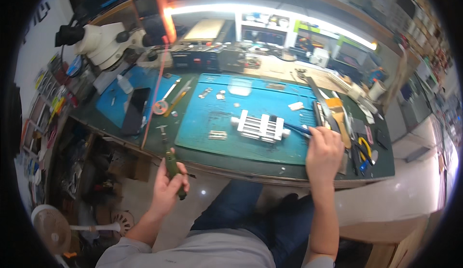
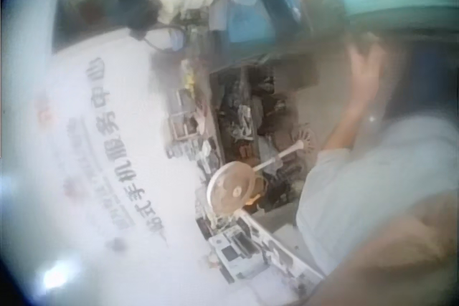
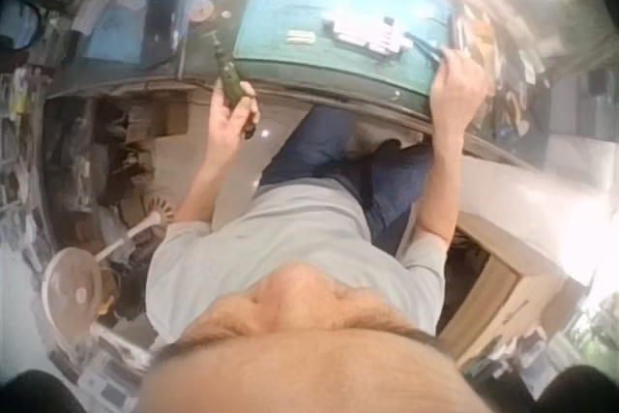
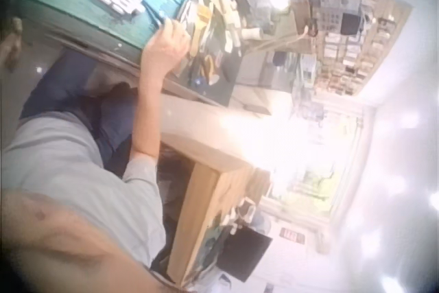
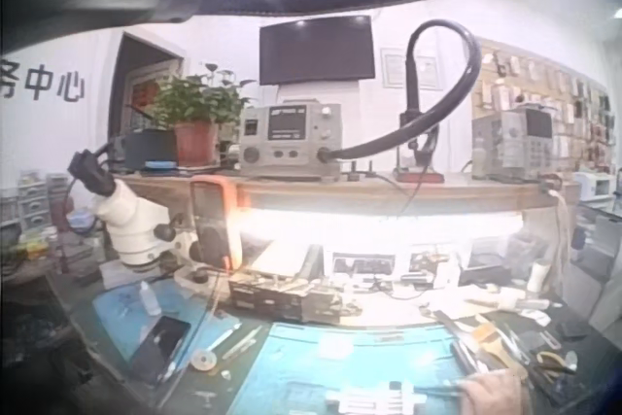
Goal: The person uses a rotary tool to grind a small metal component, then switches to a screwdriver to tighten screws on a white mechanical assembly. They also use a brush to clean debris from the work area.
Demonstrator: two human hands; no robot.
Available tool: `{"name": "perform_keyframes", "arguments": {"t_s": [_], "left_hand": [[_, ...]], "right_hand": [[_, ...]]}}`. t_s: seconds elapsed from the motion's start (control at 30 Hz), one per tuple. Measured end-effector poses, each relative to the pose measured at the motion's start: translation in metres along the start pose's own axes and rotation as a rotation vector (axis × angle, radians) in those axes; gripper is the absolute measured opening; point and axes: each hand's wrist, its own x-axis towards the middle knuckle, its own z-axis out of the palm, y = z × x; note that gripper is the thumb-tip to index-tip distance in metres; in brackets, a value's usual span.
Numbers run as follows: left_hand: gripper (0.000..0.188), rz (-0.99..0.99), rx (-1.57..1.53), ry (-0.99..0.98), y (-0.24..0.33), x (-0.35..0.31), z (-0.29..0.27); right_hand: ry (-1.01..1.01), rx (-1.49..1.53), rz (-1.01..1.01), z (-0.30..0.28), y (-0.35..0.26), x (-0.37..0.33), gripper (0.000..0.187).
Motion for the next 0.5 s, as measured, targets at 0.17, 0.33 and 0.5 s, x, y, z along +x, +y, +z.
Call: {"name": "perform_keyframes", "arguments": {"t_s": [0.17, 0.33, 0.5], "left_hand": [[0.071, -0.009, 0.073, -0.039, 0.005, -0.001, 0.001], [0.070, -0.022, 0.051, -0.064, 0.007, -0.001, 0.002], [0.066, 0.017, 0.032, -0.147, 0.001, 0.004, 0.006]], "right_hand": [[0.017, 0.019, -0.058, 0.005, 0.004, 0.010, 0.023], [0.105, 0.049, 0.130, 0.005, 0.001, 0.014, 0.026], [0.108, 0.054, 0.134, 0.008, -0.008, 0.010, 0.024]]}}
